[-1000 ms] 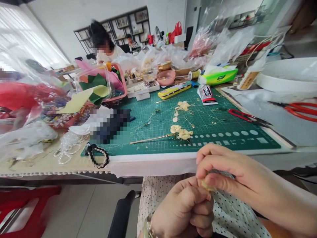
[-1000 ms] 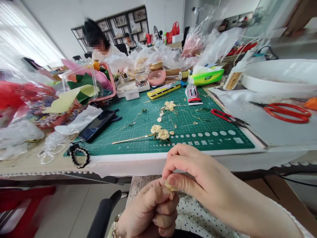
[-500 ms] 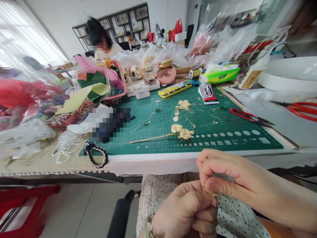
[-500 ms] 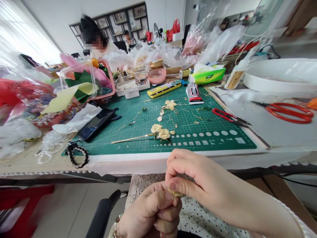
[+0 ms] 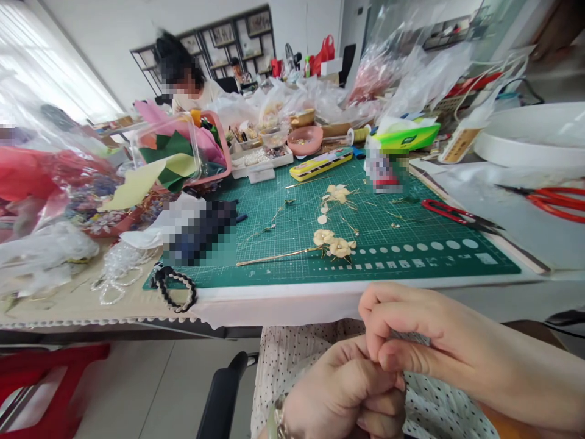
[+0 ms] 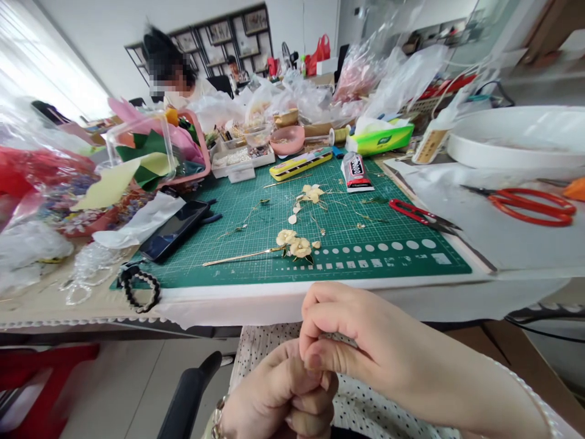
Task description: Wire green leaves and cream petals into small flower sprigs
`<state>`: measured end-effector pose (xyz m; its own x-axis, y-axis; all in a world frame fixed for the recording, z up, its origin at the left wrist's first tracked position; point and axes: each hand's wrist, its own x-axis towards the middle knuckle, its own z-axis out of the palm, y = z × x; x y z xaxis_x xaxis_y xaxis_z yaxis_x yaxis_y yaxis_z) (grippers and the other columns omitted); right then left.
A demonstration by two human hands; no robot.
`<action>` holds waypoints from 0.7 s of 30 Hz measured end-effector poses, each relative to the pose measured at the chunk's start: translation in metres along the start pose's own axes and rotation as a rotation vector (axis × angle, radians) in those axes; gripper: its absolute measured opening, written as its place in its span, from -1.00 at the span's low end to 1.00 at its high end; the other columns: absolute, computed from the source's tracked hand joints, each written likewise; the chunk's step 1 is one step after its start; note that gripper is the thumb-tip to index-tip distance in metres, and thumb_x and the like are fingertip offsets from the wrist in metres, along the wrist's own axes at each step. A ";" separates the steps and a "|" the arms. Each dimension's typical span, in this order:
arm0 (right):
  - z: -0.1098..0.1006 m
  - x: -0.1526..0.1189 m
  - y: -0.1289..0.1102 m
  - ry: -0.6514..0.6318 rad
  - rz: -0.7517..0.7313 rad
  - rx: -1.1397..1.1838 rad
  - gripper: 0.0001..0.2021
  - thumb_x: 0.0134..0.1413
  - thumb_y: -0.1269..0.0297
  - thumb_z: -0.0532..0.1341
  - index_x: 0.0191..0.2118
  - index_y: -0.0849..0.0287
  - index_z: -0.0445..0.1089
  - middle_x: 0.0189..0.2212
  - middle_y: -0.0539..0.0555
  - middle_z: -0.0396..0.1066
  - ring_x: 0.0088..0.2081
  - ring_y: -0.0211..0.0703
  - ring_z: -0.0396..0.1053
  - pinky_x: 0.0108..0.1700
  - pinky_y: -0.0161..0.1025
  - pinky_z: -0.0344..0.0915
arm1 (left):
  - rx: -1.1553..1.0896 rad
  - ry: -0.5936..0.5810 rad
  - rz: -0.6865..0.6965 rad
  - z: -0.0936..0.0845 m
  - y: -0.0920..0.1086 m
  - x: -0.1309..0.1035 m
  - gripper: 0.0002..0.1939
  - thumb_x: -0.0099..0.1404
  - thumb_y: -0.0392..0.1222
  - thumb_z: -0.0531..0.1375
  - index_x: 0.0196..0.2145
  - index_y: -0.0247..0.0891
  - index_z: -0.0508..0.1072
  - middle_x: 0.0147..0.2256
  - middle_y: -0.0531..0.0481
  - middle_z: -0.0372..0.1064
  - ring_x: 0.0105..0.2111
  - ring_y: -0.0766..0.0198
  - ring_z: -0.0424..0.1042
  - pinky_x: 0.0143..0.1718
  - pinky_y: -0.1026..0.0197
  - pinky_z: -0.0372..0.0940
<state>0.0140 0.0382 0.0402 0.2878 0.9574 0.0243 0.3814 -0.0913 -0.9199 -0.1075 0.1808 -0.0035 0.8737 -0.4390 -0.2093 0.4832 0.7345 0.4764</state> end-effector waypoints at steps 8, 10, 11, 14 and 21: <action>0.004 -0.005 0.004 0.070 0.094 0.064 -0.51 0.36 -0.25 0.11 -0.32 0.09 0.39 -0.39 -0.05 0.34 -0.36 -0.22 0.27 -0.33 -0.29 0.18 | -0.014 -0.058 0.106 -0.003 0.000 0.001 -0.59 0.26 -0.05 0.40 -0.40 -0.17 0.20 -0.68 0.36 -0.07 -0.76 0.56 -0.22 -0.69 0.41 -0.12; 0.004 -0.005 0.005 0.073 0.116 0.051 -0.49 0.31 -0.29 0.15 -0.34 0.10 0.38 -0.41 -0.05 0.35 -0.38 -0.22 0.25 -0.36 -0.29 0.15 | 0.001 -0.048 0.112 -0.002 -0.001 0.000 -0.60 0.27 -0.03 0.40 -0.40 -0.18 0.22 -0.69 0.36 -0.07 -0.77 0.57 -0.21 -0.69 0.42 -0.11; 0.004 -0.005 0.004 0.066 0.130 0.051 -0.48 0.30 -0.30 0.15 -0.35 0.11 0.37 -0.42 -0.05 0.35 -0.38 -0.22 0.24 -0.36 -0.28 0.14 | 0.008 -0.041 0.109 -0.002 -0.002 0.000 -0.60 0.27 -0.01 0.39 -0.40 -0.18 0.22 -0.69 0.36 -0.07 -0.76 0.57 -0.22 -0.69 0.42 -0.11; 0.004 -0.004 0.003 0.031 0.176 0.078 -0.46 0.29 -0.31 0.15 -0.38 0.12 0.35 -0.44 -0.04 0.34 -0.39 -0.21 0.23 -0.37 -0.28 0.14 | 0.012 -0.031 0.105 -0.001 -0.006 0.001 -0.58 0.25 0.00 0.40 -0.41 -0.18 0.22 -0.70 0.35 -0.08 -0.76 0.57 -0.22 -0.69 0.42 -0.09; 0.008 -0.010 0.005 0.118 0.214 0.119 -0.55 0.39 -0.16 0.12 -0.37 0.11 0.32 -0.45 -0.06 0.31 -0.40 -0.24 0.22 -0.38 -0.32 0.17 | -0.049 -0.022 0.201 0.000 -0.008 0.004 -0.59 0.23 -0.09 0.40 -0.42 -0.17 0.19 -0.68 0.35 -0.05 -0.77 0.57 -0.21 -0.69 0.45 -0.08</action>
<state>0.0058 0.0309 0.0324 0.4538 0.8805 -0.1370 0.1970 -0.2490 -0.9483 -0.1079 0.1730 -0.0082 0.9516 -0.2924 -0.0951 0.3022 0.8323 0.4647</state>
